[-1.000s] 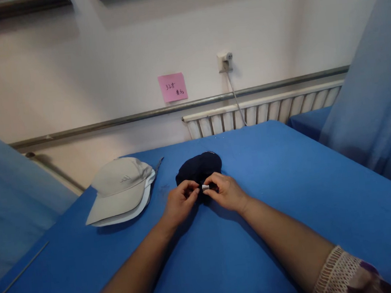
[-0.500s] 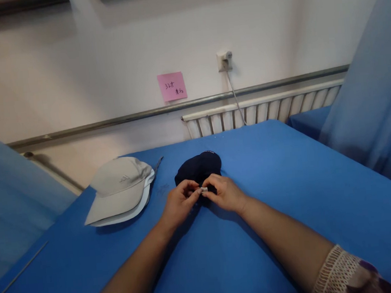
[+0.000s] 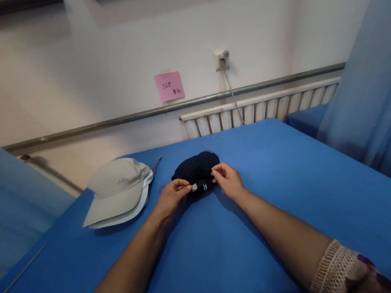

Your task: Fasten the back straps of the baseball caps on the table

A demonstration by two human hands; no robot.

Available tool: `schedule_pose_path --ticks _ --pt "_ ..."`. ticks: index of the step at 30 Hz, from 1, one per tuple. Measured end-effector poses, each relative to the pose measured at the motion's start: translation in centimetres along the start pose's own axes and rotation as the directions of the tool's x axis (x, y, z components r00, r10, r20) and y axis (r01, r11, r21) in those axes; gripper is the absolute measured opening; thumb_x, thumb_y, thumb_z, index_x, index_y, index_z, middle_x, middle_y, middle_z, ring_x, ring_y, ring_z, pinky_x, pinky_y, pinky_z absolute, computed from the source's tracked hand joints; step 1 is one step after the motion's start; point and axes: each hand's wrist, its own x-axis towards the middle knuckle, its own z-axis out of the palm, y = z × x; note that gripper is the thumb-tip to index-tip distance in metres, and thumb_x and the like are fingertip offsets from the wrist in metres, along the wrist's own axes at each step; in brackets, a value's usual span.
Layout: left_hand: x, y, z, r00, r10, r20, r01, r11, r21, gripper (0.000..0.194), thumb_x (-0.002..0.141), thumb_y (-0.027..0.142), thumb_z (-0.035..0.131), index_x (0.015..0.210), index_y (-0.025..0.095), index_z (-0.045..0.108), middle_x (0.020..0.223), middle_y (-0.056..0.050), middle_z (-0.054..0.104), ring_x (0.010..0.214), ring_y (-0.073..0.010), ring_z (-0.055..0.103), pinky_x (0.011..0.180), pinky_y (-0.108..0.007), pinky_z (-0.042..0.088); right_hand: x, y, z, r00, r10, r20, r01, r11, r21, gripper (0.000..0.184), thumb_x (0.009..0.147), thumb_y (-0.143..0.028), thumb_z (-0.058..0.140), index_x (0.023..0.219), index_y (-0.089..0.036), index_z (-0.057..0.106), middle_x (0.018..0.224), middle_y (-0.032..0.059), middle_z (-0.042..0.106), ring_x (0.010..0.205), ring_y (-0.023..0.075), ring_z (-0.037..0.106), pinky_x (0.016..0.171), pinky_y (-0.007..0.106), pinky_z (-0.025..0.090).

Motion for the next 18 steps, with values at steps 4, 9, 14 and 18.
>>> schedule_pose_path --ticks 4,9,14,18 --pt "0.0 -0.1 0.2 0.998 0.067 -0.016 -0.067 0.998 0.011 0.017 0.066 0.026 0.069 0.073 0.015 0.058 0.061 0.004 0.053 0.052 -0.0069 0.044 0.052 -0.021 0.033 -0.4 -0.2 0.3 0.997 0.018 0.075 -0.015 0.999 -0.044 0.023 0.078 -0.038 0.064 0.090 -0.019 0.062 0.076 0.0019 0.066 0.065 0.0146 0.062 0.063 0.028 0.048" --pt "0.0 -0.4 0.5 0.981 0.191 0.036 -0.194 0.972 0.133 0.014 0.071 0.025 0.064 0.082 0.016 0.065 0.073 -0.001 0.061 0.064 -0.0113 0.054 0.061 -0.024 0.041 -1.3 -0.4 1.0 0.976 0.055 0.211 -0.035 0.995 -0.099 0.013 0.077 -0.031 0.064 0.084 -0.020 0.063 0.070 -0.0004 0.064 0.060 0.0123 0.058 0.055 0.025 0.044" --pt "-0.2 -0.9 0.4 0.937 0.302 0.175 -0.347 0.859 0.377 0.022 0.077 0.034 0.064 0.093 0.018 0.067 0.082 -0.003 0.065 0.069 -0.0136 0.056 0.063 -0.026 0.043 -1.2 0.0 1.0 0.978 0.038 0.205 -0.011 0.991 -0.130 0.009 0.077 -0.028 0.062 0.081 -0.021 0.062 0.070 -0.0011 0.064 0.059 0.0118 0.057 0.057 0.025 0.045" --pt "-0.7 -0.5 0.5 0.890 0.384 0.248 -0.453 0.669 0.589 0.020 0.079 0.032 0.065 0.095 0.021 0.069 0.086 -0.003 0.064 0.077 -0.0156 0.058 0.070 -0.028 0.044 -1.2 0.1 0.9 0.974 0.054 0.219 -0.030 0.994 -0.110 0.008 0.076 -0.028 0.062 0.080 -0.021 0.062 0.068 -0.0020 0.062 0.058 0.0112 0.055 0.057 0.025 0.045"
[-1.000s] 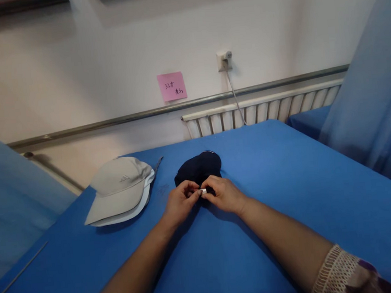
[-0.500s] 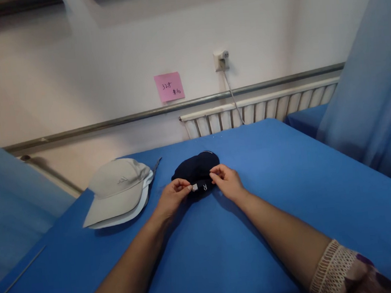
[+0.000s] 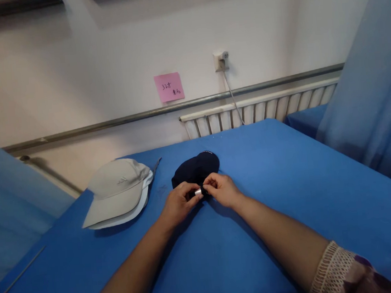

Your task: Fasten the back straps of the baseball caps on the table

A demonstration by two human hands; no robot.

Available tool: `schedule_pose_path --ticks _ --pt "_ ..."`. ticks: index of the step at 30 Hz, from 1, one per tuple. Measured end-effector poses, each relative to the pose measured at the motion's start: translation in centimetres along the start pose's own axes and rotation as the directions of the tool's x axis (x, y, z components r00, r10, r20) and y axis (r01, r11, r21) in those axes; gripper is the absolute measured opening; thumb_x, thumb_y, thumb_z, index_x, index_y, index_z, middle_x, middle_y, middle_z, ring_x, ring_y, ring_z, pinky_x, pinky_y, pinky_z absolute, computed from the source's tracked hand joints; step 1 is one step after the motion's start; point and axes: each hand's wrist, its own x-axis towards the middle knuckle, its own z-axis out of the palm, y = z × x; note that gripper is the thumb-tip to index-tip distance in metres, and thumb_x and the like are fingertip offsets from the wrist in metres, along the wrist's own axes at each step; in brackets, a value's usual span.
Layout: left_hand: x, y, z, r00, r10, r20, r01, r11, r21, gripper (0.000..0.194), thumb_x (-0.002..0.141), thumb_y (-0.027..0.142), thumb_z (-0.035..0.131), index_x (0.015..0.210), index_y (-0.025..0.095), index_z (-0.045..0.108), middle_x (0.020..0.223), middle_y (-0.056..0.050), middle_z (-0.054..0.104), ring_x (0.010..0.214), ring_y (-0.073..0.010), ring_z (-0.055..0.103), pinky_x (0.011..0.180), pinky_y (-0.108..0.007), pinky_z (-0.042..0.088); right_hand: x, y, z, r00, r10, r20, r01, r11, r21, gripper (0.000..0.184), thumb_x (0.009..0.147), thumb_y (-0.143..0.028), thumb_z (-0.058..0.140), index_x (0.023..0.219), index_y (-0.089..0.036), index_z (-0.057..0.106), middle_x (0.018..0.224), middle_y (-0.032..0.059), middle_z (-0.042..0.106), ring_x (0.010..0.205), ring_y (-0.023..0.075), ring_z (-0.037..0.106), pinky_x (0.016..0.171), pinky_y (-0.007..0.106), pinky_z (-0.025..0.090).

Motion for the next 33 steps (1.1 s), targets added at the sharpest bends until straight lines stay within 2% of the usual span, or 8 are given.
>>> schedule_pose_path --ticks 7,17,23,27,33 --pt "0.00 0.40 -0.40 1.000 0.021 0.005 -0.022 0.990 0.139 0.016 0.082 0.032 0.061 0.090 0.022 0.070 0.085 -0.005 0.064 0.082 -0.0192 0.058 0.073 -0.030 0.042 0.15 -0.43 -0.16 0.999 0.028 0.046 -0.031 0.997 0.067 0.011 0.075 -0.030 0.063 0.075 -0.020 0.059 0.063 -0.0026 0.060 0.055 0.0105 0.054 0.055 0.024 0.044" --pt "-0.04 -0.24 -0.32 0.999 0.035 -0.004 -0.034 0.984 0.175 0.017 0.083 0.035 0.061 0.090 0.023 0.071 0.087 -0.005 0.065 0.083 -0.0199 0.057 0.076 -0.031 0.040 0.54 -0.59 -0.54 0.986 0.139 0.095 -0.149 0.982 0.116 0.016 0.070 -0.032 0.067 0.070 -0.019 0.057 0.060 -0.0047 0.057 0.049 0.0082 0.051 0.051 0.023 0.043" --pt "0.00 -0.21 -0.43 1.000 0.016 -0.016 -0.012 0.979 0.201 0.018 0.084 0.035 0.060 0.091 0.022 0.071 0.089 -0.006 0.066 0.085 -0.0203 0.056 0.077 -0.032 0.040 0.50 -0.40 -0.55 0.991 0.113 0.073 -0.121 0.986 0.116 0.021 0.073 -0.038 0.065 0.071 -0.018 0.056 0.059 -0.0047 0.057 0.049 0.0085 0.052 0.052 0.023 0.042" --pt "0.06 -0.16 -0.49 0.999 0.001 -0.046 0.006 0.988 0.156 0.018 0.084 0.034 0.060 0.091 0.021 0.070 0.089 -0.006 0.066 0.085 -0.0207 0.057 0.078 -0.033 0.041 0.49 -0.46 -0.63 0.992 0.113 0.062 -0.120 0.987 0.107 0.027 0.076 -0.044 0.064 0.074 -0.018 0.058 0.061 -0.0026 0.060 0.054 0.0107 0.057 0.053 0.024 0.043" --pt "0.09 -0.21 -0.42 0.996 0.033 -0.079 -0.021 0.989 0.145 0.017 0.084 0.032 0.060 0.093 0.021 0.070 0.099 -0.007 0.063 0.094 -0.0214 0.057 0.086 -0.035 0.042 0.49 -0.31 -0.62 0.991 0.104 0.088 -0.113 0.987 0.114 0.024 0.072 -0.040 0.068 0.071 -0.019 0.056 0.060 -0.0040 0.059 0.051 0.0096 0.054 0.052 0.024 0.043"
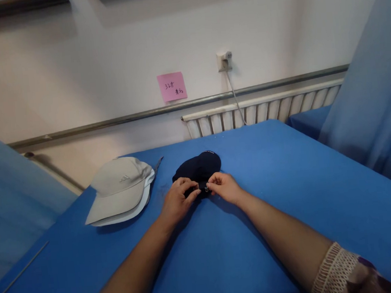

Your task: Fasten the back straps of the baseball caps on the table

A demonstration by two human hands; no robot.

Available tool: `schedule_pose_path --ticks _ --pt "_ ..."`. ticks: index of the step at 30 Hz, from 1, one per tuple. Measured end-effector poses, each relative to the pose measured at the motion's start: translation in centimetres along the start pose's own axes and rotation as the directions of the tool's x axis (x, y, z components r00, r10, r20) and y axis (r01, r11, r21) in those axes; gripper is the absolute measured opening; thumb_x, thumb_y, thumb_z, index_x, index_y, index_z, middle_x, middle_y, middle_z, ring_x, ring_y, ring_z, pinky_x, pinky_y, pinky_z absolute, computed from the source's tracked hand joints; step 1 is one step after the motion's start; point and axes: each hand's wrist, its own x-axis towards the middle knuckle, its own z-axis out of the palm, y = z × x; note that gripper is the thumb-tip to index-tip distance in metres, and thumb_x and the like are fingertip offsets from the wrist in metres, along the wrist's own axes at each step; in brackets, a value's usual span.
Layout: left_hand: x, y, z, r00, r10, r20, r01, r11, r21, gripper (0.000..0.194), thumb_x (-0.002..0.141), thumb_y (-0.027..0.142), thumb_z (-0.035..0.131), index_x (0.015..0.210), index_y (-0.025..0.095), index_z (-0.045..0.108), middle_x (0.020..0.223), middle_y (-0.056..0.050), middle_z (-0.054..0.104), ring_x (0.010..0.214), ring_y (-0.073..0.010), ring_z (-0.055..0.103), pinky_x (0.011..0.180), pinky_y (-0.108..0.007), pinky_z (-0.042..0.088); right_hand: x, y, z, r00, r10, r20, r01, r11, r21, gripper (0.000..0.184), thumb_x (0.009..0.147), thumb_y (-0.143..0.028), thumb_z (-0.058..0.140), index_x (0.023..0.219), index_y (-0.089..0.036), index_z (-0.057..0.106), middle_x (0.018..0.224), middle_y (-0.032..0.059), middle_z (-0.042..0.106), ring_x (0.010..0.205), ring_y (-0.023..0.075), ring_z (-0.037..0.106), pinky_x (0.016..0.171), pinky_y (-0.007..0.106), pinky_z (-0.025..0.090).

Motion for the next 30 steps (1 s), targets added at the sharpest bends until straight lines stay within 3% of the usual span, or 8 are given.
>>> schedule_pose_path --ticks 9,14,23,30 --pt "0.0 -0.3 0.3 0.999 -0.035 0.034 0.037 0.997 -0.068 0.016 0.081 0.028 0.063 0.094 0.021 0.069 0.096 -0.007 0.067 0.093 -0.0219 0.059 0.084 -0.035 0.045 0.1 -0.2 -0.3 0.999 0.041 -0.018 -0.042 0.998 -0.036 0.015 0.072 -0.031 0.062 0.067 -0.020 0.054 0.053 -0.0056 0.054 0.047 0.0095 0.051 0.049 0.022 0.040" --pt "-0.1 -0.3 0.3 0.998 -0.051 0.043 0.054 0.996 -0.070 0.025 0.082 0.024 0.060 0.107 0.021 0.065 0.096 -0.006 0.067 0.090 -0.0201 0.061 0.082 -0.033 0.046 0.3 0.2 -0.4 0.998 0.066 -0.002 -0.066 0.997 -0.044 0.010 0.073 -0.025 0.058 0.066 -0.020 0.053 0.055 -0.0051 0.055 0.046 0.0087 0.050 0.049 0.022 0.039" --pt "0.0 -0.2 -0.1 0.990 -0.027 0.138 0.037 0.997 -0.071 0.017 0.079 0.023 0.063 0.095 0.022 0.070 0.092 -0.006 0.067 0.086 -0.0204 0.061 0.077 -0.031 0.045 0.4 2.2 -0.5 0.998 0.030 -0.063 -0.049 0.938 -0.344 0.009 0.074 -0.021 0.059 0.066 -0.020 0.056 0.052 -0.0047 0.054 0.047 0.0094 0.050 0.047 0.020 0.035" --pt "-0.1 -0.4 0.0 0.991 -0.021 0.132 0.031 0.997 -0.068 0.018 0.079 0.022 0.063 0.095 0.022 0.070 0.092 -0.006 0.066 0.085 -0.0197 0.061 0.077 -0.031 0.045 0.1 1.2 -0.5 0.996 0.045 -0.081 -0.074 0.913 -0.402 0.012 0.073 -0.017 0.059 0.062 -0.020 0.056 0.049 -0.0042 0.054 0.046 0.0098 0.049 0.046 0.021 0.033"
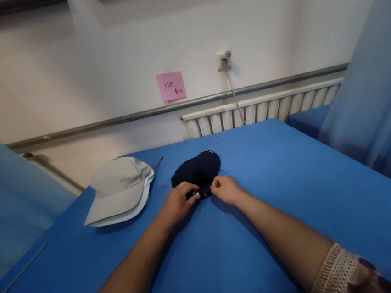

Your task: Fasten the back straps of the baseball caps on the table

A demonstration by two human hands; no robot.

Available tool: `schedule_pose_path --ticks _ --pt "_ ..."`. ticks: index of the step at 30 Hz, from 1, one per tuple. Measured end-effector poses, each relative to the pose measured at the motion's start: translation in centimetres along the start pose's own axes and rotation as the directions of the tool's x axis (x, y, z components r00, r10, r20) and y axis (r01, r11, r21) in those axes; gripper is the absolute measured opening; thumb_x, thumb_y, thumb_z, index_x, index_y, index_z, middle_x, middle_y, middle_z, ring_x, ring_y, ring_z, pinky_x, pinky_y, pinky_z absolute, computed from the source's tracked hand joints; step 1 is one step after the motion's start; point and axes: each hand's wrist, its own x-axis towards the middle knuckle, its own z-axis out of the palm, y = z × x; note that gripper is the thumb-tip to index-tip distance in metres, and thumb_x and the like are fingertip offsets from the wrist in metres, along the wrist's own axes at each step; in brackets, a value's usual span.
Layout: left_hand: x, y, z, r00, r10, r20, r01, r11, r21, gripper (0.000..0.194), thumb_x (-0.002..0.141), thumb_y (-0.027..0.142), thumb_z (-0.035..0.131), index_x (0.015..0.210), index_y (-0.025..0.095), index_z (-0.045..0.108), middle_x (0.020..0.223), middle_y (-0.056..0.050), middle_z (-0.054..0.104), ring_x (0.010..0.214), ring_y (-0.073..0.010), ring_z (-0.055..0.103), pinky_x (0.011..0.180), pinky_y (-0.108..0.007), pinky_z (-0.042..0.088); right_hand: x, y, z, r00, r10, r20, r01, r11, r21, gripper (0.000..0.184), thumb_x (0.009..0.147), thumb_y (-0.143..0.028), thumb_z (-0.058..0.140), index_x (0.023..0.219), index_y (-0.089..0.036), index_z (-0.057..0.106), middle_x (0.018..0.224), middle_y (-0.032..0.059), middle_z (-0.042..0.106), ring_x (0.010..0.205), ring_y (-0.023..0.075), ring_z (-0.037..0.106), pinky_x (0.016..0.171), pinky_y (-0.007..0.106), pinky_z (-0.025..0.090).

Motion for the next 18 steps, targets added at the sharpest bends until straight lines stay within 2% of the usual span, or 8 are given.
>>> schedule_pose_path --ticks 10,18 --pt "0.1 0.0 -0.1 1.000 -0.002 0.004 0.002 1.000 0.029 0.016 0.079 0.021 0.064 0.094 0.020 0.070 0.092 -0.006 0.067 0.083 -0.0196 0.062 0.074 -0.030 0.045 0.5 1.4 0.3 0.998 0.019 0.060 -0.021 0.999 0.034 0.011 0.077 -0.022 0.060 0.067 -0.019 0.056 0.052 -0.0033 0.057 0.047 0.0108 0.054 0.047 0.021 0.037" --pt "0.1 0.3 -0.2 0.998 -0.056 0.030 0.055 0.997 0.056 0.013 0.077 0.020 0.065 0.090 0.018 0.065 0.087 -0.004 0.065 0.080 -0.0174 0.060 0.070 -0.027 0.043 0.3 0.5 -0.1 0.997 0.077 0.025 -0.075 0.994 -0.075 0.011 0.078 -0.019 0.059 0.066 -0.019 0.056 0.051 -0.0045 0.057 0.045 0.0087 0.052 0.046 0.020 0.033"
